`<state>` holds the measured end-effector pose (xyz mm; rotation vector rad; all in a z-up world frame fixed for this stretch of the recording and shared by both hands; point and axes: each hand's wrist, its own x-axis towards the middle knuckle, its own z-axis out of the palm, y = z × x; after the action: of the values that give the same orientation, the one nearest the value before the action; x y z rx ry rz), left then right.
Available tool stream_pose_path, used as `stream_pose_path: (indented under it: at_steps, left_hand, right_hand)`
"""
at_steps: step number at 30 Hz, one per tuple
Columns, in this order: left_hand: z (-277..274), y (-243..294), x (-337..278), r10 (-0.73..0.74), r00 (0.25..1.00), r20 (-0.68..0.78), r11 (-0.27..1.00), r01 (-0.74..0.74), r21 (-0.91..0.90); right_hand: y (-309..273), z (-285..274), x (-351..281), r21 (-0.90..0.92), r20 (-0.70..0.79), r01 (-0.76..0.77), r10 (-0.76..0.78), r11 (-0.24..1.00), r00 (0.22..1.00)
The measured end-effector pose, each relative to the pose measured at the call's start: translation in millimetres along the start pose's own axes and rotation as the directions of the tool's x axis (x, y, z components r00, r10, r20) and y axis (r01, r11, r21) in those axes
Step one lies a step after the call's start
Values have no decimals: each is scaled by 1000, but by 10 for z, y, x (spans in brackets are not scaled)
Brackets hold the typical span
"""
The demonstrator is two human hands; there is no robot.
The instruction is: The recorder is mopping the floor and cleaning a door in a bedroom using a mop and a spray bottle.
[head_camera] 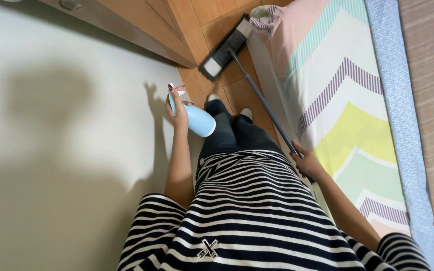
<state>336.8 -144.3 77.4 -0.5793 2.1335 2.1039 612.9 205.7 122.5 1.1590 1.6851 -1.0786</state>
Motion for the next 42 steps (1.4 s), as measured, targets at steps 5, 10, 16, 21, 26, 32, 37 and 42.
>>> stream_pose_path:
  at_steps: [5,10,16,21,26,32,37,42]
  left_hand:
    - [29,511,-30,0,1000,13,999,0,-34]
    - [14,961,188,-2,995,95,1000,3,-7]
    - [85,1133,584,103,960,260,995,-101,-22]
    - [166,1264,569,41,962,270,999,-47,14]
    - [239,1269,563,40,944,328,999,-36,-17]
    - [408,1124,666,65,906,418,997,-78,14]
    - [689,910,852,85,857,509,996,-89,-16]
    - [1038,847,1059,65,780,623,997,-33,-64]
  right_hand:
    - [288,-9,-134,-376,-128,87,-145,922,981]
    - [-34,-176,-732,-599,-152,-9,-102,801,983]
    - [-145,-154,-1060,-620,-138,-176,114,764,984]
    - [51,13,-931,-618,-156,-144,60,773,986]
    - [63,109,-917,-604,-152,-126,41,787,987]
    - [-249,64,-1017,-587,-129,-121,55,801,990]
    - [-310,-30,-939,-596,-125,-118,53,794,991]
    - [-395,-120,-989,-604,-130,-82,3,792,992]
